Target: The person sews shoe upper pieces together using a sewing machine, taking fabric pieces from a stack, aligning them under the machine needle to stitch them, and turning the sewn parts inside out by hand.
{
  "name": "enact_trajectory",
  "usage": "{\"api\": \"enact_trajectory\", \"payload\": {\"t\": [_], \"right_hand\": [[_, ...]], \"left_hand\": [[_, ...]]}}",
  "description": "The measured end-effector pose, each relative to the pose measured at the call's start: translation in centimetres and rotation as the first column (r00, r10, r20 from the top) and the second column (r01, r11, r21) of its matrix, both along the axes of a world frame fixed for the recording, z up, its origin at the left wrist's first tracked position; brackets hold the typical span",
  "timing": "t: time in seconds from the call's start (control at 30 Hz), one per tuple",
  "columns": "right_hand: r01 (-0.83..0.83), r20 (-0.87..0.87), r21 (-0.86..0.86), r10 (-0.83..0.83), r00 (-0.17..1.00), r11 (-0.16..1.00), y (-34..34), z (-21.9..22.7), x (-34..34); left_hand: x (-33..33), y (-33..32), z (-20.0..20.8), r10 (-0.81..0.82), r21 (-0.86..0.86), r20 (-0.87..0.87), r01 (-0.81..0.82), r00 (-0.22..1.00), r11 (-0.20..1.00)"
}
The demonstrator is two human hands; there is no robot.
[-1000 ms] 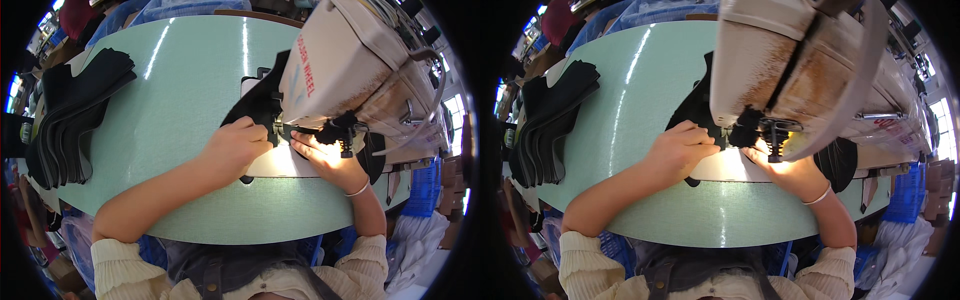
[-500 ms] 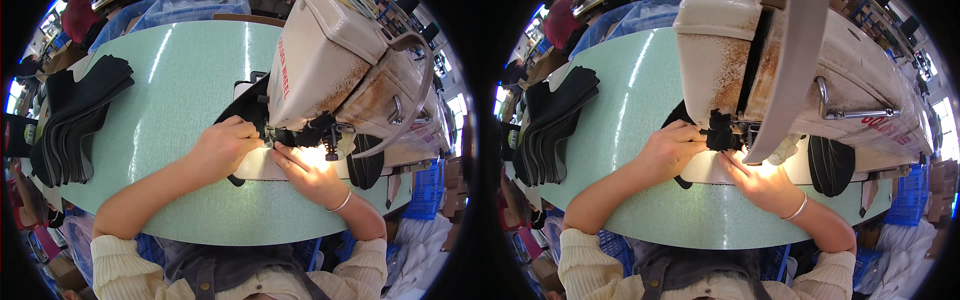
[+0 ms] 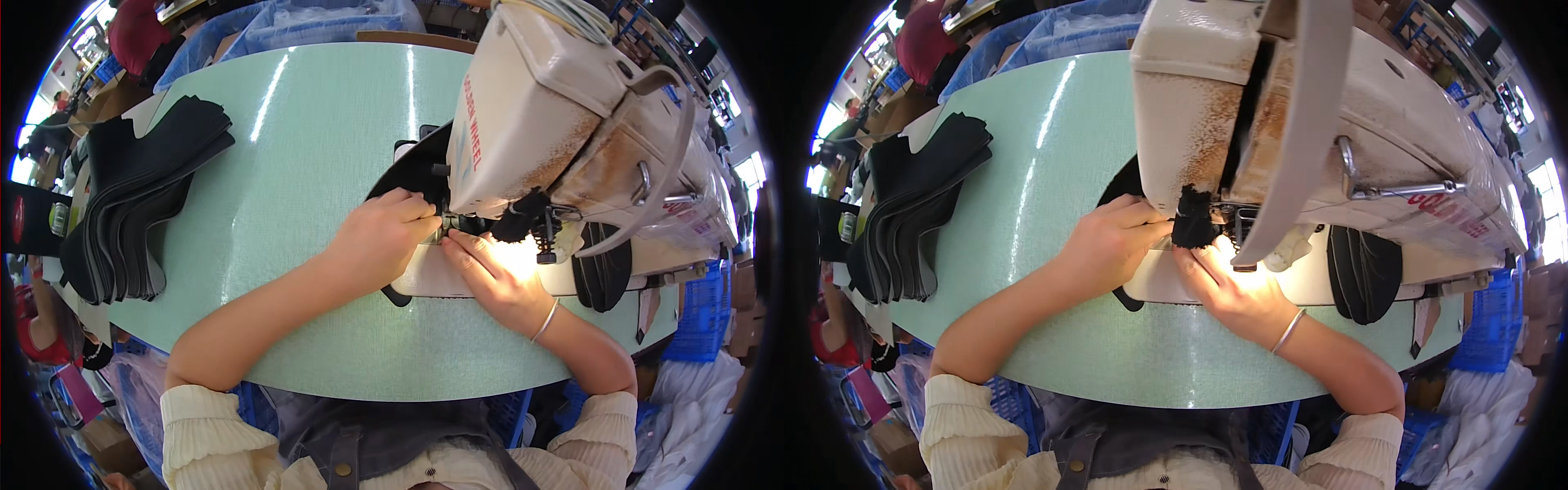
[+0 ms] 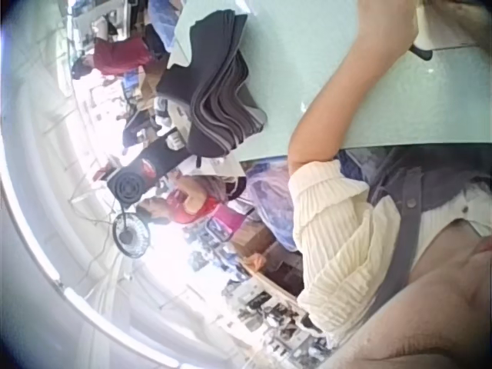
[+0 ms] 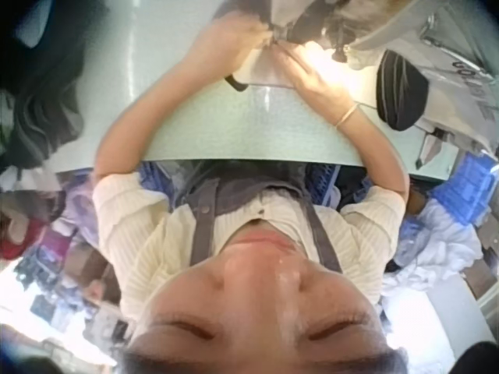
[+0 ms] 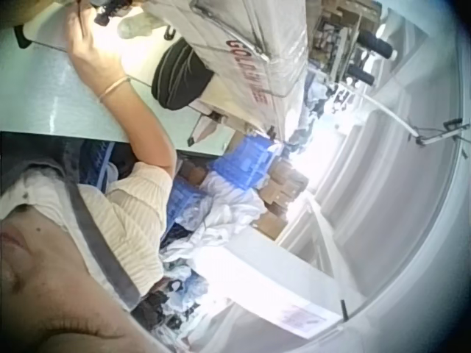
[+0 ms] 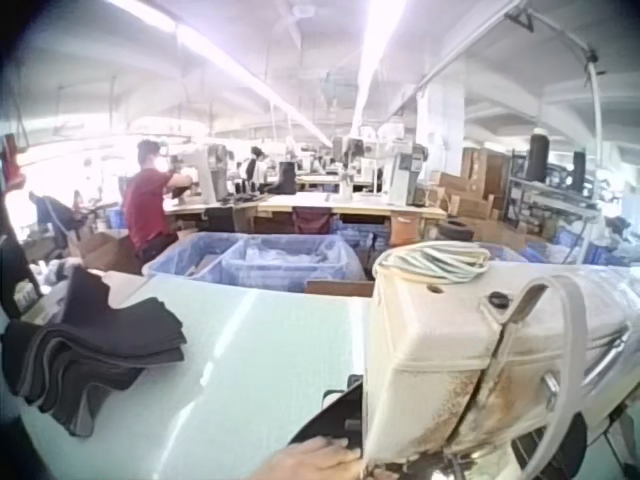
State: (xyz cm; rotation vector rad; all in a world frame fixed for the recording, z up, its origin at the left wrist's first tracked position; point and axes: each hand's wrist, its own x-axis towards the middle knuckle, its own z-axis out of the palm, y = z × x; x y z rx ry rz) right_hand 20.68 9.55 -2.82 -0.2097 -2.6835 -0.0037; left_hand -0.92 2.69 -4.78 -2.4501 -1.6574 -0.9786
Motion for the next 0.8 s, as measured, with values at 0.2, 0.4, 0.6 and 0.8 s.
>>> {"api": "enact_trajectory", "payload": {"t": [0.2, 0.4, 0.6, 0.8], "right_hand": [[0.035, 0.027, -0.005, -0.035, 0.999, 0.999, 0.0, -0.5, 0.6], [0.051, 0.029, -0.009, -0.050, 0.998, 0.999, 1.1, -1.0, 1.6], [0.089, -0.088, -0.227, -0.111, 0.990, 0.970, 3.7, -1.8, 3.1], [0.168, 0.221, -0.397, -0.084, 0.972, 0.902, 3.9, -1.5, 3.4]], "left_hand": [[-0.6, 0.3, 1.0, 0.075, 0.212, -0.288, -0.013, 0.955, 0.977], [-4.6, 3.0, 3.7, -0.154, 0.151, -0.484, 0.256, 0.861, 0.955], [-1.1, -1.2, 4.0, -0.126, 0.044, -0.647, 0.202, 0.752, 0.978], [2.1, -2.6, 3.5, 0.009, 0.076, -0.572, 0.042, 0.820, 0.996]]}}
